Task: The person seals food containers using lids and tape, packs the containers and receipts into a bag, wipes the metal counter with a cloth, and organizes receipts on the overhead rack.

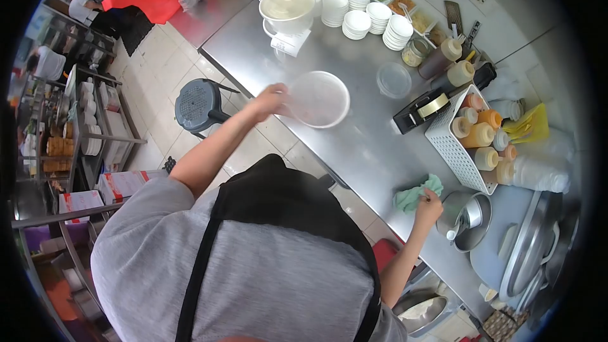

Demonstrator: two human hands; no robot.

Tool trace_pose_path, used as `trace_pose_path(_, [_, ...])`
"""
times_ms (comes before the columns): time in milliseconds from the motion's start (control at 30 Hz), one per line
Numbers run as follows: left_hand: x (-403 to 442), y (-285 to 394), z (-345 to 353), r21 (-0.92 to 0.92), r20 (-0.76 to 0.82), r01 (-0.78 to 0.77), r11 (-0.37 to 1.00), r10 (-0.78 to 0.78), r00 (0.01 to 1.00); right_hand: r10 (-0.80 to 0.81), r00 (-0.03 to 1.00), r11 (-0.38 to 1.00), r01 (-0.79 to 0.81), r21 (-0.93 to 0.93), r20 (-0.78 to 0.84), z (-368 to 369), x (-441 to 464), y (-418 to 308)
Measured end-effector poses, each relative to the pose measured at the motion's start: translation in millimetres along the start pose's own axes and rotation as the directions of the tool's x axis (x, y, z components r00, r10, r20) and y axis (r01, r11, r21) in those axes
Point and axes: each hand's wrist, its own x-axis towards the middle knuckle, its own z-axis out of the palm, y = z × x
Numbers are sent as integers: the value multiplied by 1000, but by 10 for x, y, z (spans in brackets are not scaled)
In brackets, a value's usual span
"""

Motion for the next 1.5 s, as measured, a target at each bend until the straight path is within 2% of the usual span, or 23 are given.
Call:
trace_pose_path(200, [-390, 366, -1112, -73, -274, -87, 994, 64, 960, -149, 989, 886, 133, -445, -1, 711, -142, 207])
trace_pose_path(300, [-140, 371, -1713, -152, -269, -145, 978, 100, 958, -292, 931, 886, 350, -306, 219, 912, -352, -1027])
trace_pose_path(400, [162, 306, -1977, -159, -354, -220, 962, 152, 923, -620, 782, 774, 623, -112, 68, 1483, -504, -1998])
trace_pose_path(467, [227, 232, -2074, -202, -359, -262, 944, 177, 916, -632, 743, 775, 606, 180, 221, 1576, -619, -2639])
trace_pose_path(533, [47, 206, -2191, -163, -279, -262, 951, 210, 937, -470, 804, 883, 433, 183, 365, 1491, -543, -3151])
trace_pose_path(567, [-104, 189, -2253, -149, -238, -276, 950, 236, 942, -511, 822, 853, 450, 263, 251, 1575, -350, -3142])
trace_pose_path(700, [-547, -326, -2828, -124, -327, -163, 979, 115, 938, -437, 886, 892, 449, -52, 157, 1277, 12, -3601])
trace_pose_path(767, [-608, -833, -3184, -207, -414, -127, 970, 31, 910, -694, 704, 669, 550, -500, -153, 1374, 18, -3802])
trace_pose_path(833, [-674, -1342, -3384, -233, -477, -57, 971, -63, 876, -762, 647, 648, 761, -38, -39, 1698, -312, -4294])
trace_pose_path(867, [-695, -1594, -3443, -259, -497, -16, 966, -119, 859, -711, 699, 690, 671, 272, 77, 1913, -688, -4584])
trace_pose_path(933, [-736, -2190, -3453, -295, -547, 50, 954, -211, 810, -633, 556, 766, 351, 538, 539, 2793, -1248, -4665])
trace_pose_path(967, [-724, -2511, -3466, -295, -582, 64, 953, -232, 779, -744, 292, 662, 452, 598, 602, 3083, -1469, -4800])
trace_pose_path(1033, [-788, -3047, -3448, -269, -610, 141, 953, -282, 741, -608, 128, 792, 170, 587, 783, 4300, -1781, -4413])
trace_pose_path(1100, [-911, -3404, -3427, -288, -637, 232, 929, -367, 678, -492, 173, 865, 210, 456, 853, 5326, -1819, -3944])
trace_pose_path(1167, [-1062, -3890, -3466, -341, -658, 290, 894, -447, 606, -58, 166, 991, -107, 76, 984, 6074, -1533, -3733])
trace_pose_path(1200, [-1154, -4123, -3483, -379, -660, 313, 871, -492, 568, -35, 179, 909, -403, 106, 983, 6369, -1340, -3520])
trace_pose_path(1233, [-1239, -4268, -3491, -424, -651, 337, 841, -541, 532, -54, 268, 611, -753, 245, 962, 6841, -1155, -3107])
trace_pose_path(1267, [-1328, -4388, -3497, -467, -639, 358, 808, -589, 495, -266, 272, 372, -856, 359, 925, 7241, -888, -2742])
trace_pose_path(1300, [-1422, -4491, -3488, -483, -634, 384, 787, -616, 467, -139, 397, 420, -806, 417, 907, 7394, -653, -2693])
trace_pose_path(1333, [-1489, -4599, -3477, -499, -630, 405, 766, -642, 437, 223, 518, 249, -849, 465, 826, 7731, -502, -2506])
trace_pose_path(1367, [-1551, -4738, -3467, -511, -625, 410, 756, -654, 426, 491, 434, -37, -856, 516, 755, 7747, -379, -2624])
trace_pose_path(1433, [-1691, -5001, -3403, -527, -637, 452, 720, -687, 351, 500, 347, -391, -728, 564, 794, 7865, -152, -2398])
trace_pose_path(1500, [-1842, -5253, -3303, -529, -620, 485, 697, -707, 340, 546, 419, -450, -584, 676, 725, 7579, -201, -2805])
